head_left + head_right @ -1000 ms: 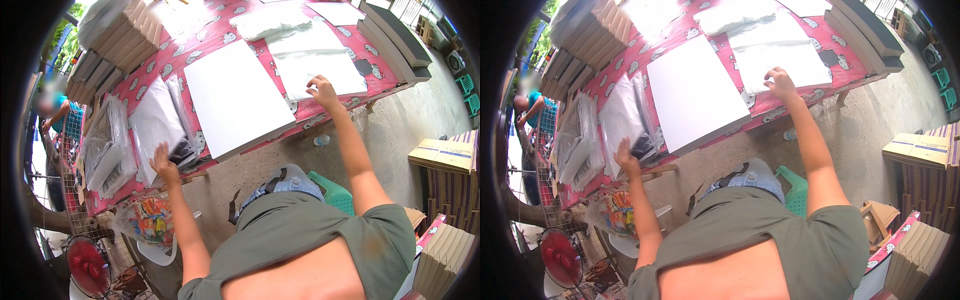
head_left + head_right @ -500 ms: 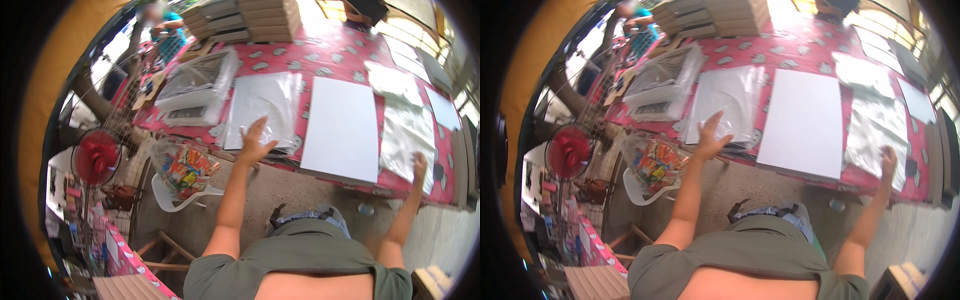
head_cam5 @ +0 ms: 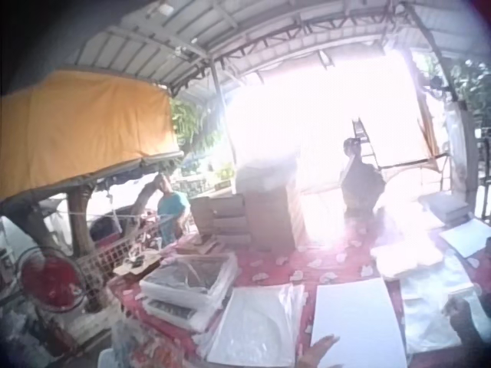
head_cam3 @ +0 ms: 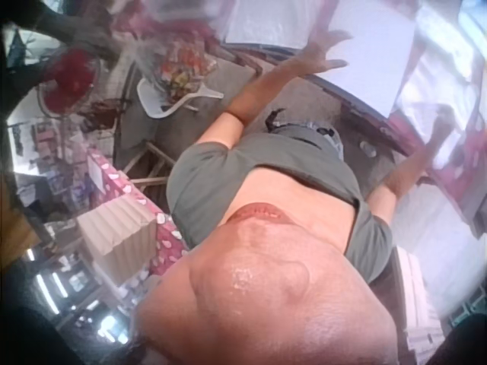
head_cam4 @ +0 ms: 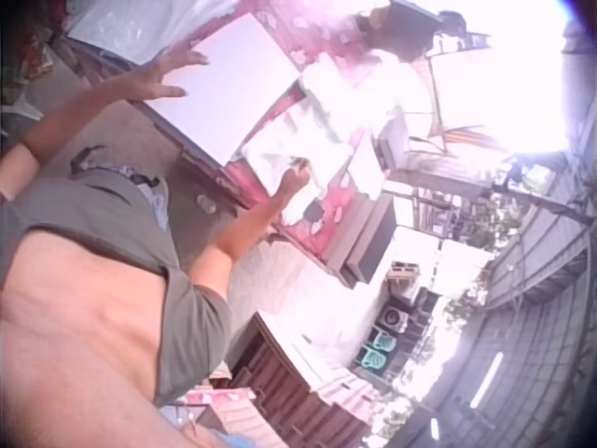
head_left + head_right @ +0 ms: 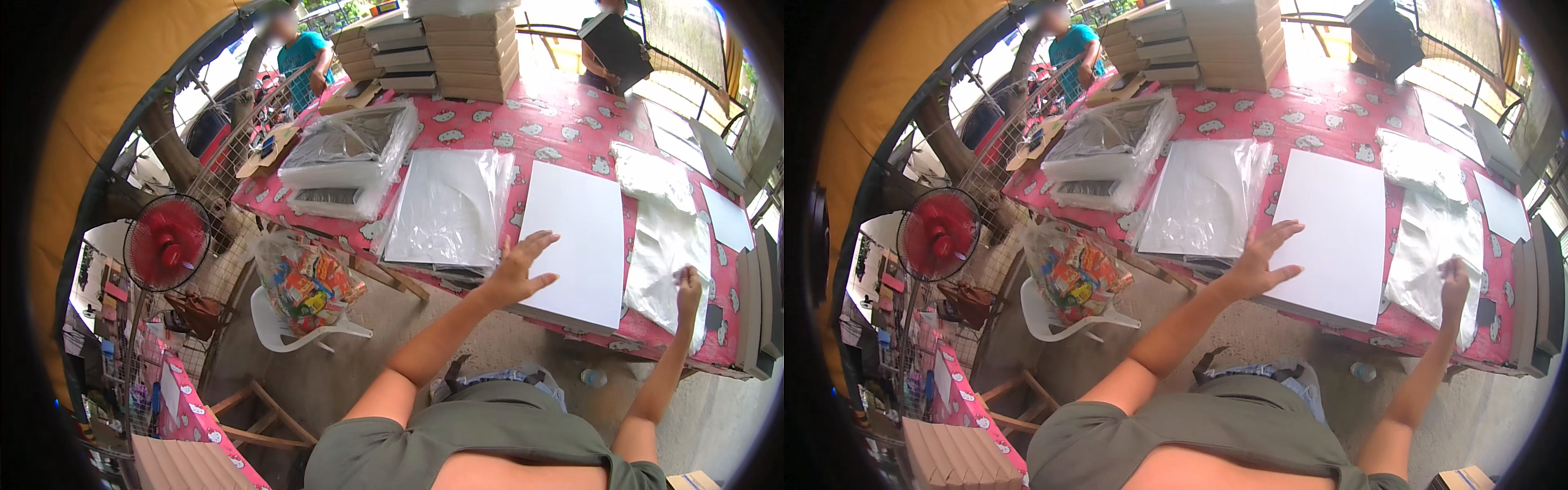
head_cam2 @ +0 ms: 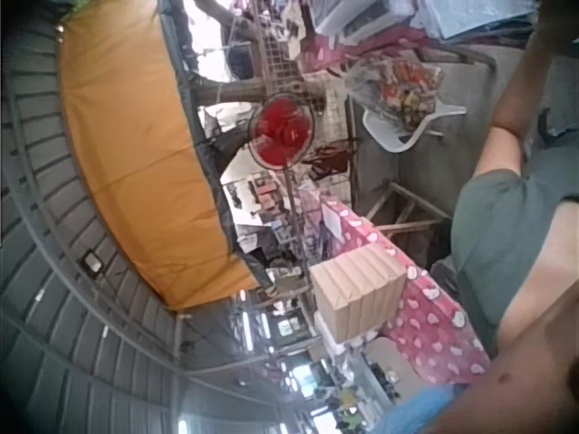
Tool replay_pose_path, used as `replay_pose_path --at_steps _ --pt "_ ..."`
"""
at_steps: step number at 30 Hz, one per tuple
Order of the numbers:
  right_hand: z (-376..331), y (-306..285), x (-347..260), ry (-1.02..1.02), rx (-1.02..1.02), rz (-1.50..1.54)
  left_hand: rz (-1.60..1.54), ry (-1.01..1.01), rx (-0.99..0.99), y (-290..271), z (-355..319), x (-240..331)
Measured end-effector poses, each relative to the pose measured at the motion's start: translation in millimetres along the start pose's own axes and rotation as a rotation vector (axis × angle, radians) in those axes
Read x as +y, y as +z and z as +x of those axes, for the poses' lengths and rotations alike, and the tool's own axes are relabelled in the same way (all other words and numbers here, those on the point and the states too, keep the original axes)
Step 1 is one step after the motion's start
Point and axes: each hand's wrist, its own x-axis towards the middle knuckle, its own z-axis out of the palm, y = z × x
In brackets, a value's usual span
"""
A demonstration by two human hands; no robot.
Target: The person places rectangular white and dark grey items into plastic bags by hand and smooths the bags over them on a table.
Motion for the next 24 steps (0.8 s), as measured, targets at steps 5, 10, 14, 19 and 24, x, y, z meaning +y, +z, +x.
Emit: replay_pose_path --at_steps 5,10,14,19,24 --pt "-55.0 35.3 -134.4 -0.202 -0.415 0.144 0.065 0.173 0.014 28.4 24.3 47.2" --pt "-92.1 40.9 -193.4 -0.320 -0.428 0.188 -0.151 0.252 -0.018 52.9 27.4 46.5" --pt "-99.1 36.2 -159.9 -0.243 -0.276 0.078 -0.545 -0.031 0.194 45.9 28.5 47.3" --pt "-78.2 13.7 -100.1 -0.102 -0.090 0.086 -0.777 -0.303 0.436 24.5 39.7 40.0" --pt "-52.4 2.2 -99.4 0.275 -0.137 0.533 -1.008 -0.373 0.647 6.4 39.1 0.7"
